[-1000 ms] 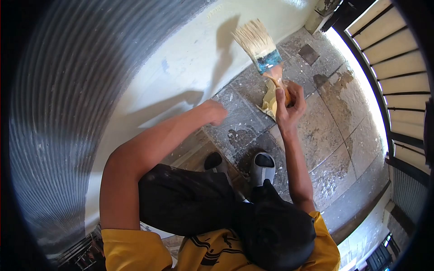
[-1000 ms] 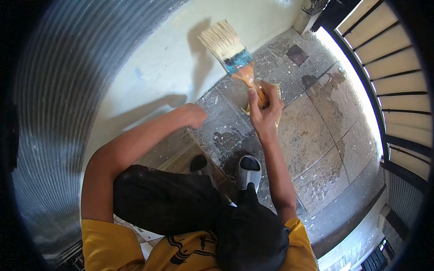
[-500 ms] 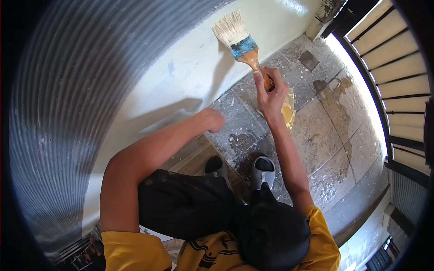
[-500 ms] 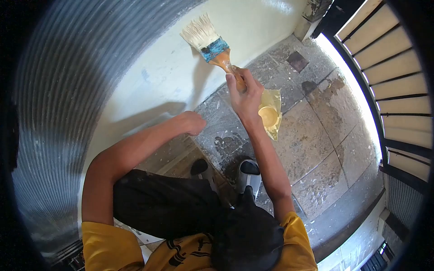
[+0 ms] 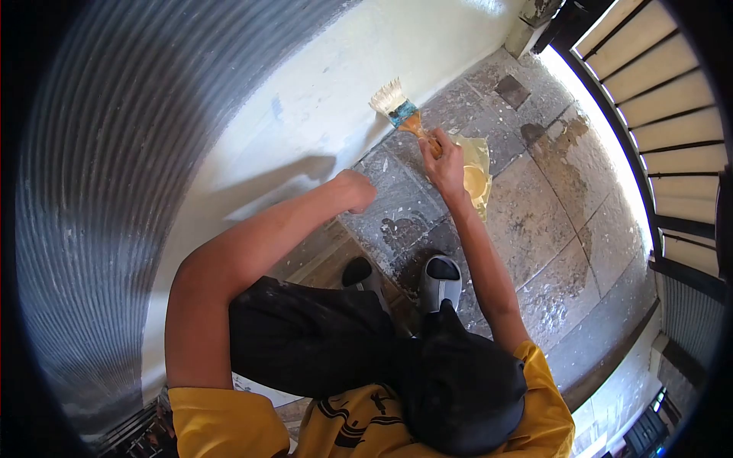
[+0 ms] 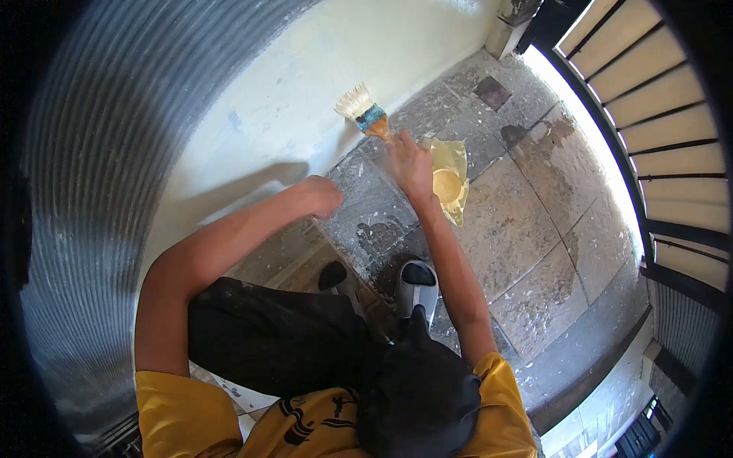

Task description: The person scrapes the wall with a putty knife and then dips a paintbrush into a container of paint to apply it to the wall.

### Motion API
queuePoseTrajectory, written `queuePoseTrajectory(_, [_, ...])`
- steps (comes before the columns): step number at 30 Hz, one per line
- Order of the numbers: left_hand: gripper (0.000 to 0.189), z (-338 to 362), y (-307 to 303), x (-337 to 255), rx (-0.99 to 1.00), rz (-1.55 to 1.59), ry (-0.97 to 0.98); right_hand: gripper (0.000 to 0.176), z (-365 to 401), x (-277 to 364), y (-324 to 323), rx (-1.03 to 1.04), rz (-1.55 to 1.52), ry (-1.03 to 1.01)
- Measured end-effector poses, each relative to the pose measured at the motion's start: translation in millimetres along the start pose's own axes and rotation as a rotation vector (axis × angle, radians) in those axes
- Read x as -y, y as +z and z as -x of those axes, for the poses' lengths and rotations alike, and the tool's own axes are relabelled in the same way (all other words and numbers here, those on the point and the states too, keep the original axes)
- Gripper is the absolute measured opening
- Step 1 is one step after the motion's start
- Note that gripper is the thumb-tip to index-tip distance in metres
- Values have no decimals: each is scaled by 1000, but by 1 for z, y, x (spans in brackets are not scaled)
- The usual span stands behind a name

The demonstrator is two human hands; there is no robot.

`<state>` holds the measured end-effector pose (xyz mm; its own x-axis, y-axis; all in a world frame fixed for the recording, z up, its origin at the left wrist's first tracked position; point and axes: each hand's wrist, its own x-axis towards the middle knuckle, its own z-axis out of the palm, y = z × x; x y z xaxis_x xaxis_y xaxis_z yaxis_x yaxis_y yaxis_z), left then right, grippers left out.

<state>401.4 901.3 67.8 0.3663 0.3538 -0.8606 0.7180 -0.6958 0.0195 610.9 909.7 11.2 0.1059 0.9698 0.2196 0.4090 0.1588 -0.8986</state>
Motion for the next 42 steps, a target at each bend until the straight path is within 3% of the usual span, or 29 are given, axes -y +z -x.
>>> queuePoseTrajectory(6, [21,3,1,0,-64,4,22,25,3,-12,-9,21,150,60])
queuePoseTrajectory(8, [21,6,1,0,-67,7,26,31,7,0,-24,102,177,202])
queuePoseTrajectory(12, [19,6,9,4,-95,23,14,31,9,-16,-25,8,251,86])
queuePoseTrajectory(14, [19,4,13,4,-92,29,28,25,3,-13,-21,111,247,125])
queuePoseTrajectory(21, [18,7,7,1,-70,37,3,22,-24,65,-39,74,146,88])
queuePoseTrajectory(27, [17,0,13,5,-75,54,38,21,-25,103,-71,-109,-106,79])
queuePoseTrajectory(31, [16,1,10,4,-96,52,36,19,-38,78,-58,-285,-221,-77])
queuePoseTrajectory(34, [16,-2,11,2,-85,35,26,19,-36,34,-42,-94,-15,-12])
queuePoseTrajectory(42, [18,0,13,1,-52,21,16,21,-13,-6,-29,48,260,127])
